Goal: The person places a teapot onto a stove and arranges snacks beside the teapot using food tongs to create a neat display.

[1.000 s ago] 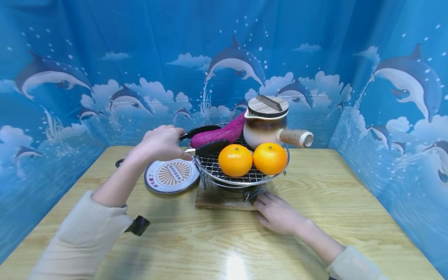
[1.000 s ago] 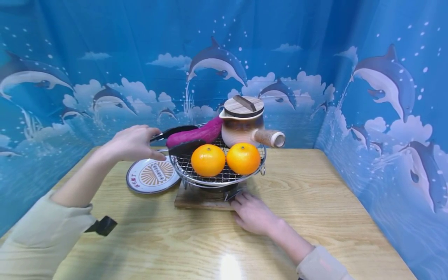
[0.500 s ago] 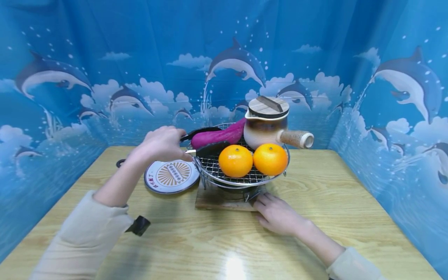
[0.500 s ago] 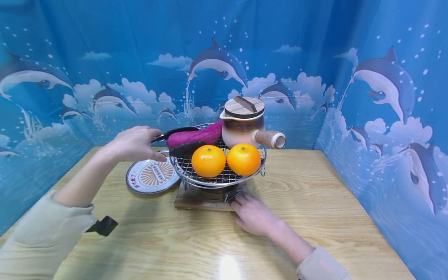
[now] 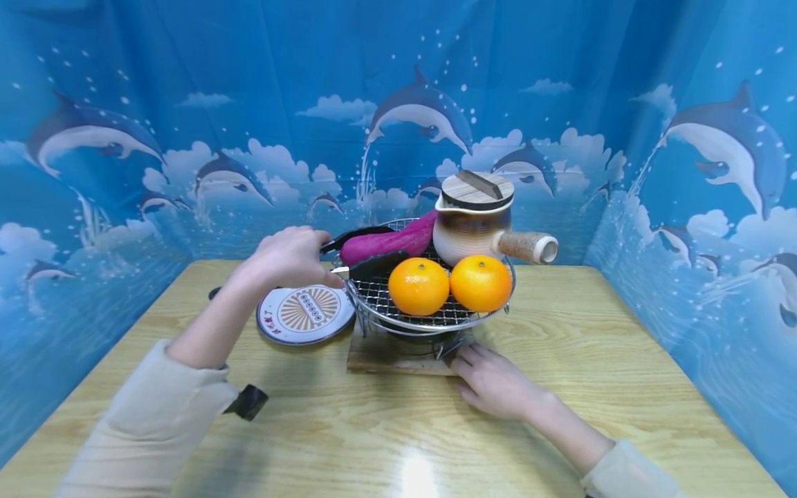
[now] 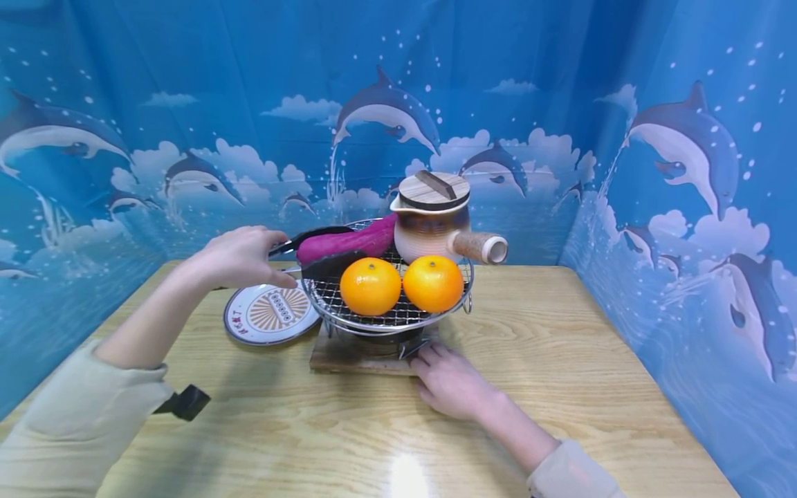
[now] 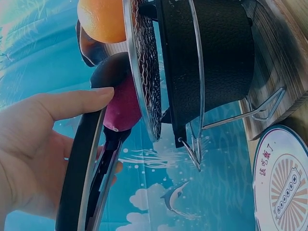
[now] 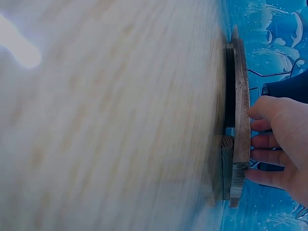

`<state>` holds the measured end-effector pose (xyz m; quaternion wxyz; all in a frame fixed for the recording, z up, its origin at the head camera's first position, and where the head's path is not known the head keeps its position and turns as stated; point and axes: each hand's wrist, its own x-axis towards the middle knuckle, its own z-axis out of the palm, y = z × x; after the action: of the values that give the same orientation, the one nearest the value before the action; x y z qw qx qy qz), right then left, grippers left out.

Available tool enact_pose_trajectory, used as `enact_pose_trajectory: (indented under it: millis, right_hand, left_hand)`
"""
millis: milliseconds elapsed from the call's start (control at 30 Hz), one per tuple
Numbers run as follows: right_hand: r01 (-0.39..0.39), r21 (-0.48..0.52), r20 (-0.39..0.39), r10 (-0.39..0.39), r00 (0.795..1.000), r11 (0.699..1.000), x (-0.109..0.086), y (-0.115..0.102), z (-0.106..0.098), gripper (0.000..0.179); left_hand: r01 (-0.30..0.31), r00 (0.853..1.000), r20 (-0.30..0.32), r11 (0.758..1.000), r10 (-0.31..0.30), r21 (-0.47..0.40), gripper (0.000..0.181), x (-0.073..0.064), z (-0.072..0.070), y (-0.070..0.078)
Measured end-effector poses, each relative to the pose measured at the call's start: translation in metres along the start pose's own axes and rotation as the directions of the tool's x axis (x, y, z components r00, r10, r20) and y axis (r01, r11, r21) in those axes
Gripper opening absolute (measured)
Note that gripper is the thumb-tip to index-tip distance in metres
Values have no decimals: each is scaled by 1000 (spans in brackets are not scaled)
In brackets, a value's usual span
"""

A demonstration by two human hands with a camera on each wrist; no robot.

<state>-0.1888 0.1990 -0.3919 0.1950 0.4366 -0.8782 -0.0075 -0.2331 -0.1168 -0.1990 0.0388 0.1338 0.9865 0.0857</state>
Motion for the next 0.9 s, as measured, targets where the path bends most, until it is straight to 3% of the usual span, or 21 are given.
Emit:
enact_pose_trajectory:
  millis: [900]
  right_hand:
    - [-10, -5, 19, 10, 1000, 1000, 1, -2, -1, 22]
  left_hand:
    - [-5, 999, -35, 1000, 4, -30, 97, -10, -4, -14]
